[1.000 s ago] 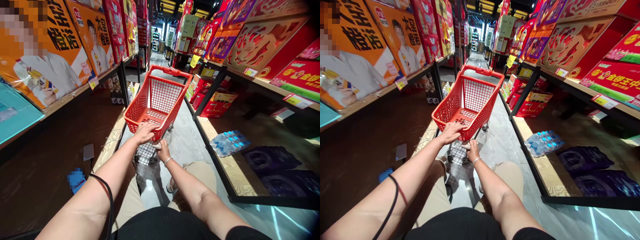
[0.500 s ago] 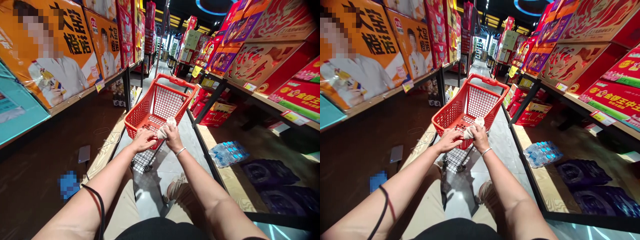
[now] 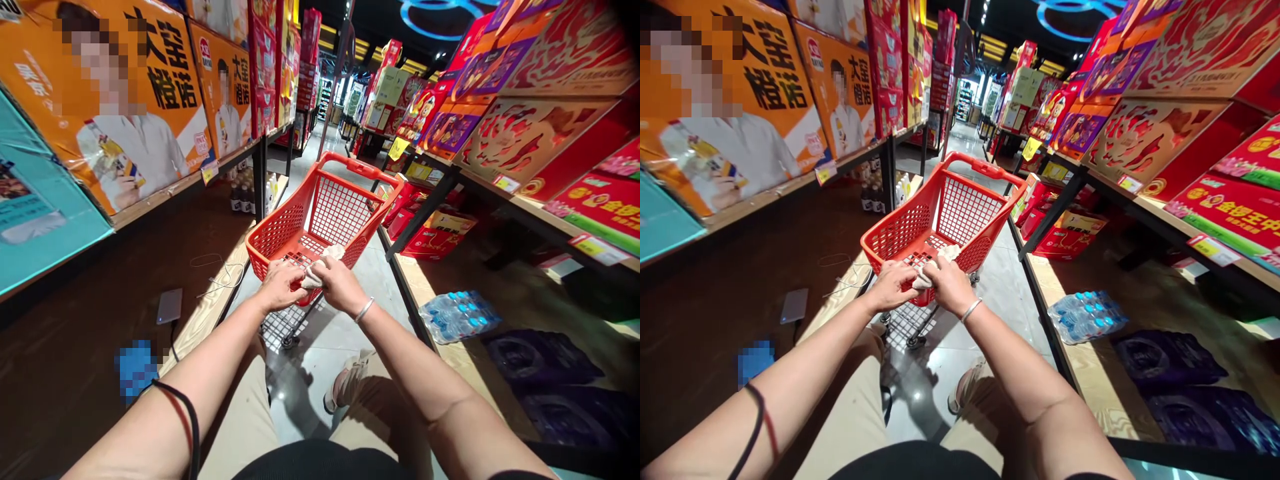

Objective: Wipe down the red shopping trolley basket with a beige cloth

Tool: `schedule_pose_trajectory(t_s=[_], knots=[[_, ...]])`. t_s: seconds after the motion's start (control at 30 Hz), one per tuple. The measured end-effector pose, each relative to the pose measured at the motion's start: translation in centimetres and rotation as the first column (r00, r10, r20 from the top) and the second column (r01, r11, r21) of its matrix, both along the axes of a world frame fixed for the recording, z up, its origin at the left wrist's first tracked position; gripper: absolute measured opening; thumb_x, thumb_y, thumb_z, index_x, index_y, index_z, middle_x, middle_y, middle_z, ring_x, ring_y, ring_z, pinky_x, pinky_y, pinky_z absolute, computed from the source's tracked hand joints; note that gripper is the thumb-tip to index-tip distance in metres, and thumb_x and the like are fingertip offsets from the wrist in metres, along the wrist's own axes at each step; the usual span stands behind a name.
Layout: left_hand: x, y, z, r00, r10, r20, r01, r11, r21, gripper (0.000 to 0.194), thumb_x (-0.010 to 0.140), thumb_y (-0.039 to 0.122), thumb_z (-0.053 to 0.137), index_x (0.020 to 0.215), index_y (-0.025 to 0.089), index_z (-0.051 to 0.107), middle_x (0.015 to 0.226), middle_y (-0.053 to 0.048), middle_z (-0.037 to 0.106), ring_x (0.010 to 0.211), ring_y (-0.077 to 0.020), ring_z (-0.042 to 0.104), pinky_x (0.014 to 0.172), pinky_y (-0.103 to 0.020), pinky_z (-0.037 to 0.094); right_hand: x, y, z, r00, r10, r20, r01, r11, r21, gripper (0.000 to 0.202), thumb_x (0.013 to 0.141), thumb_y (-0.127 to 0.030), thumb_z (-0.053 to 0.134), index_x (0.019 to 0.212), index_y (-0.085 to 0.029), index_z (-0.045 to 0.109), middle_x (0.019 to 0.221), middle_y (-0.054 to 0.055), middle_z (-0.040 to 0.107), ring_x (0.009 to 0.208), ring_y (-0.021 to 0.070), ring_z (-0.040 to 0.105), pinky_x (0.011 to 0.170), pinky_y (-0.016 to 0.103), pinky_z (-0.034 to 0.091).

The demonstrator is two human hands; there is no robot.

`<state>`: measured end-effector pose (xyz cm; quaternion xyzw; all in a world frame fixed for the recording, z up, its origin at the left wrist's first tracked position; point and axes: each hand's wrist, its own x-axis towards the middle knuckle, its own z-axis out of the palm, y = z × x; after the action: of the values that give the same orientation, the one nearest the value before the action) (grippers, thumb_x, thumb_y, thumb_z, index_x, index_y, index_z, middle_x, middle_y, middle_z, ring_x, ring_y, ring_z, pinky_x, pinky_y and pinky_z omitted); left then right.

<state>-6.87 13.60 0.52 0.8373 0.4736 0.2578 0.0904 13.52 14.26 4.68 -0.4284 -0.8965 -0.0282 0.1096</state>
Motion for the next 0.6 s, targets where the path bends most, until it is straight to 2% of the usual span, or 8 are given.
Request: schedule_pose_trajectory(t_s=[0.07,0.17,0.23,0.3,0.37,0.5,0.6], knots=[[0.0,0.1,-0.1,1.000,-0.002,0.014,0.002,1.000,-0.003,0.033,0.084,0.055,0.065,0.080,0.022,0.067,0.085,-0.002,0.070,0.090,-0.0224,0.057,0.089,-0.041,0.030,0.8,0.6,0.4,0.999,-0.028,0.037,0.028,1.000,0.000,0.027,0.095,-0.021,0.050,0.117,-0.030,0.062,0.117,0.004,0.056,0.098,0.0199,0.050,0.077,0.028,0.038],[0.1,0.2,-0.2,0.999,0.003,0.042,-0.003,1.000,-0.009,0.041,0.079,0.064,0.068,0.080,0.023,0.068,0.086,-0.002,0.071,0.092,-0.0228,0.058,0.090,-0.041,0.030,3.7,4.6,1.8,0.980,-0.193,0.051,0.191,0.981,0.040,0.035,0.093,-0.013,0.045,0.120,-0.028,0.063,0.124,0.007,0.055,0.101,0.0230,0.047,0.079,0.031,0.039],[0.1,0.2,-0.2,0.999,0.004,0.052,-0.003,1.000,-0.004,0.042,0.078,0.065,0.069,0.081,0.023,0.068,0.087,-0.002,0.072,0.092,-0.0227,0.058,0.091,-0.042,0.030,5.6,7.5,2.6,0.943,-0.332,0.035,0.329,0.941,0.078,0.039,0.093,-0.010,0.042,0.122,-0.026,0.063,0.126,0.010,0.055,0.104,0.0255,0.046,0.084,0.035,0.040],[0.1,0.2,-0.1,0.999,0.005,0.045,-0.005,1.000,-0.004,0.041,0.079,0.064,0.068,0.080,0.023,0.067,0.086,-0.002,0.072,0.092,-0.0226,0.059,0.091,-0.042,0.030,6.4,9.1,2.6,0.921,-0.389,0.021,0.385,0.916,0.111,0.040,0.094,-0.010,0.040,0.123,-0.024,0.064,0.127,0.012,0.055,0.108,0.0278,0.045,0.089,0.039,0.041],[0.1,0.1,0.0,1.000,0.009,0.024,-0.009,1.000,-0.011,0.039,0.080,0.061,0.068,0.079,0.022,0.066,0.086,-0.002,0.072,0.093,-0.0231,0.059,0.091,-0.042,0.031,5.7,8.7,1.7,0.940,-0.340,0.002,0.336,0.930,0.149,0.036,0.096,-0.013,0.041,0.120,-0.022,0.065,0.126,0.014,0.056,0.109,0.0296,0.044,0.092,0.043,0.041],[0.0,-0.1,0.2,1.000,0.000,0.006,0.000,1.000,-0.023,0.032,0.081,0.056,0.067,0.081,0.023,0.067,0.091,-0.002,0.074,0.097,-0.0240,0.059,0.094,-0.044,0.030,2.2,3.9,-0.3,0.992,-0.126,-0.001,0.124,0.971,0.202,0.029,0.101,-0.024,0.043,0.114,-0.024,0.068,0.120,0.011,0.057,0.106,0.0282,0.045,0.094,0.045,0.043],[0.0,-0.2,0.3,1.000,-0.009,0.026,0.010,0.999,-0.033,0.030,0.082,0.054,0.066,0.090,0.025,0.071,0.095,-0.002,0.074,0.100,-0.0244,0.059,0.096,-0.044,0.030,1.1,2.0,0.2,0.992,0.076,0.099,-0.091,0.983,0.159,0.028,0.102,-0.025,0.042,0.109,-0.025,0.070,0.111,0.006,0.060,0.101,0.0241,0.047,0.093,0.040,0.043]])
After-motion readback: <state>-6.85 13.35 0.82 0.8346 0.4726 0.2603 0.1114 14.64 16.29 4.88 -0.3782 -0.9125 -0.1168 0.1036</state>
